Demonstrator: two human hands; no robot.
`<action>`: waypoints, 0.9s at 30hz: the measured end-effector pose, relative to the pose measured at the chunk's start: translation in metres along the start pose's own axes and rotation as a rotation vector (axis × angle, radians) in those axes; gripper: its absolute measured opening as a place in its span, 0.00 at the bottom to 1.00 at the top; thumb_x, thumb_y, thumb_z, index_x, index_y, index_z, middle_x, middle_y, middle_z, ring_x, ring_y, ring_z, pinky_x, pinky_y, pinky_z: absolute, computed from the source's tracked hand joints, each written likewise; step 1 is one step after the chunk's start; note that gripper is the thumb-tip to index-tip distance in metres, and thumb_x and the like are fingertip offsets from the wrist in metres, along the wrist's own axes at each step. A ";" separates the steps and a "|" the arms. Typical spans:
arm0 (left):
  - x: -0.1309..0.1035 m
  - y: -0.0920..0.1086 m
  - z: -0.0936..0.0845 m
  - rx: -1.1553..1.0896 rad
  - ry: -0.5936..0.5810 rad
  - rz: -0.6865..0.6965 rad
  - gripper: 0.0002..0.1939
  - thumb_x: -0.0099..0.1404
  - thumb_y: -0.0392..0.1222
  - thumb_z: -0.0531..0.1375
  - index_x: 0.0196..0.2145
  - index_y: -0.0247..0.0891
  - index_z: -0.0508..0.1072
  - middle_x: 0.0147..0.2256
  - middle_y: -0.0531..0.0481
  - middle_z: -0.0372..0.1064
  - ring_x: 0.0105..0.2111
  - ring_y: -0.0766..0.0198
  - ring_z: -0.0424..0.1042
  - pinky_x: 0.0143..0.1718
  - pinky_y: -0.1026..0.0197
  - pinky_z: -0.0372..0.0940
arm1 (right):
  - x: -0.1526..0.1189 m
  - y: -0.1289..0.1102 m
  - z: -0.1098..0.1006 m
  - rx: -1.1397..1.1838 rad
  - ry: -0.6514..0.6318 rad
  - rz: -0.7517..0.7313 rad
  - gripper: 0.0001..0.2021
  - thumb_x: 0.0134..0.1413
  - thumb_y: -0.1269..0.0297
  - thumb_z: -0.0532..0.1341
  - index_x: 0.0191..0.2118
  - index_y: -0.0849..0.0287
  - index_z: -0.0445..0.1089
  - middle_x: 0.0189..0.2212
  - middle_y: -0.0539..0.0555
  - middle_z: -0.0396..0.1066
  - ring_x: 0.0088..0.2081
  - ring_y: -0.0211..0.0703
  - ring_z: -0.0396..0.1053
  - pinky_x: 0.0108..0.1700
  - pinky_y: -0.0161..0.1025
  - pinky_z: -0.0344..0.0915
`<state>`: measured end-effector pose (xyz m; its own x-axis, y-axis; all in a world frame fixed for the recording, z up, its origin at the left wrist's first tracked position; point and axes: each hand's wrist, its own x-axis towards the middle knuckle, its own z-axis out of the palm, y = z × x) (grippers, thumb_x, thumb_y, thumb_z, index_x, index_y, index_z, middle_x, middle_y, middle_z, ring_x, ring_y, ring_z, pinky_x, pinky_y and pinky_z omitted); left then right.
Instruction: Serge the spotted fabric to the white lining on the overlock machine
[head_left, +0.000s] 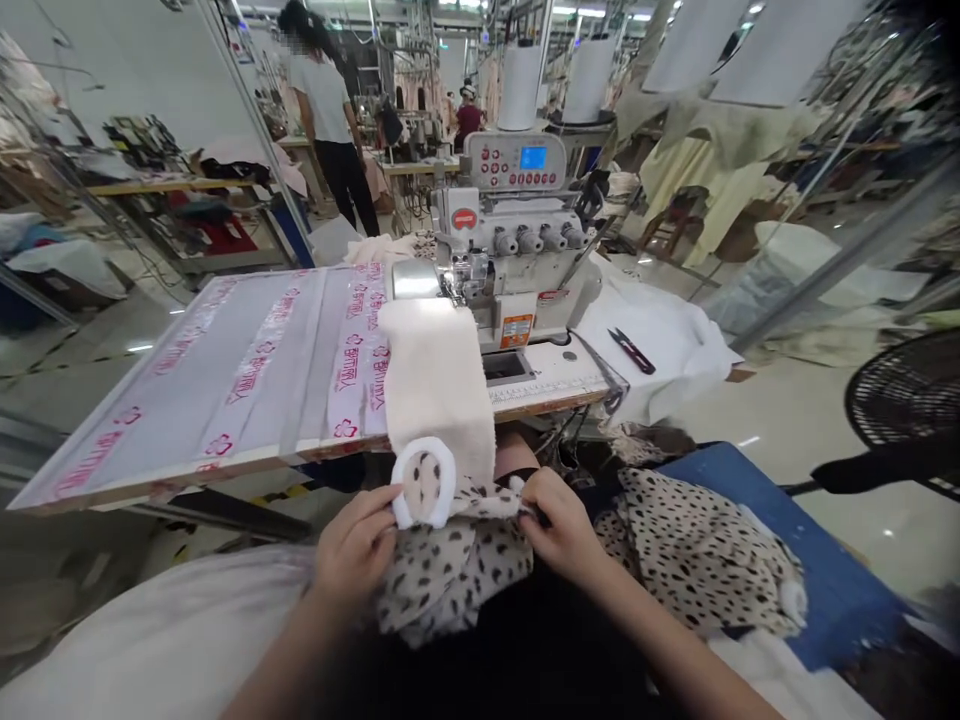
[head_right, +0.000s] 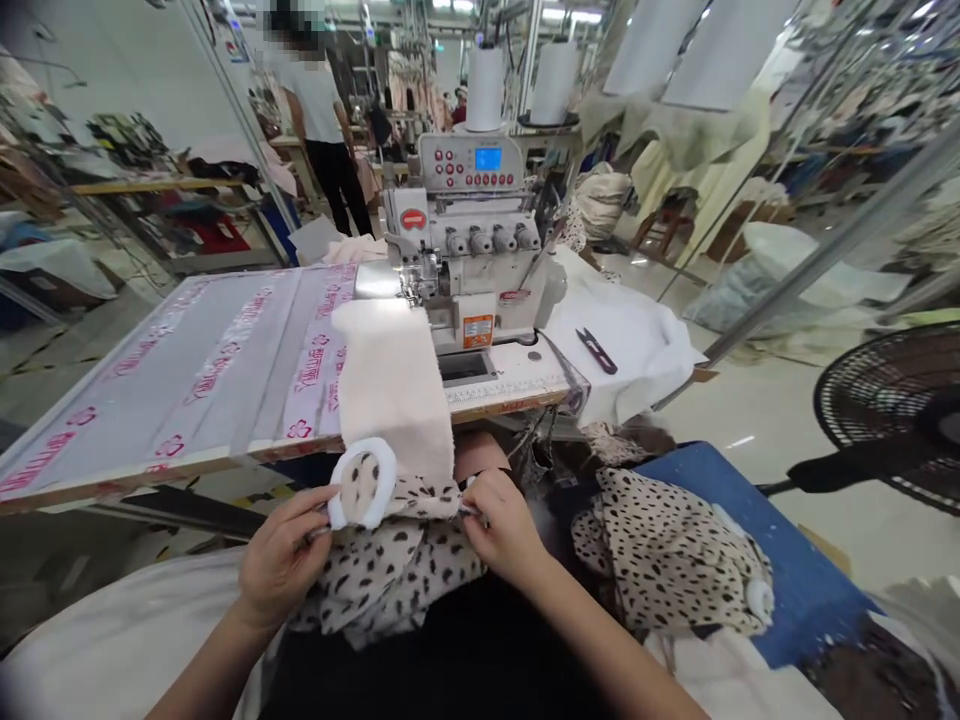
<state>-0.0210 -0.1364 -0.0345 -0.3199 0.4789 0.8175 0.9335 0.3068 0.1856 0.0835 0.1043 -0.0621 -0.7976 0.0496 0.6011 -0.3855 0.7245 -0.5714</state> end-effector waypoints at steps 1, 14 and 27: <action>-0.002 0.000 0.001 0.001 0.005 0.008 0.10 0.55 0.24 0.56 0.32 0.36 0.65 0.37 0.44 0.71 0.36 0.63 0.71 0.39 0.60 0.68 | -0.002 0.002 0.001 -0.011 0.002 -0.005 0.09 0.44 0.79 0.51 0.28 0.57 0.55 0.25 0.51 0.58 0.30 0.42 0.56 0.30 0.37 0.54; -0.013 0.003 0.007 0.013 -0.013 0.063 0.10 0.55 0.25 0.57 0.33 0.35 0.65 0.37 0.41 0.72 0.36 0.62 0.72 0.40 0.58 0.70 | -0.011 0.005 0.003 0.021 0.048 0.079 0.07 0.48 0.77 0.52 0.31 0.58 0.58 0.27 0.52 0.59 0.32 0.42 0.58 0.32 0.39 0.58; -0.003 0.019 0.010 -0.062 -0.091 0.086 0.09 0.57 0.26 0.54 0.36 0.35 0.64 0.37 0.41 0.70 0.39 0.62 0.71 0.41 0.60 0.68 | 0.030 -0.048 0.029 -0.095 -0.026 -0.218 0.18 0.49 0.71 0.56 0.48 0.60 0.61 0.40 0.58 0.64 0.43 0.50 0.60 0.43 0.48 0.61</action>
<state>-0.0037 -0.1237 -0.0392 -0.2489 0.5745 0.7798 0.9655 0.2112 0.1526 0.0648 0.0512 -0.0324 -0.7121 -0.1319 0.6896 -0.5055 0.7779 -0.3732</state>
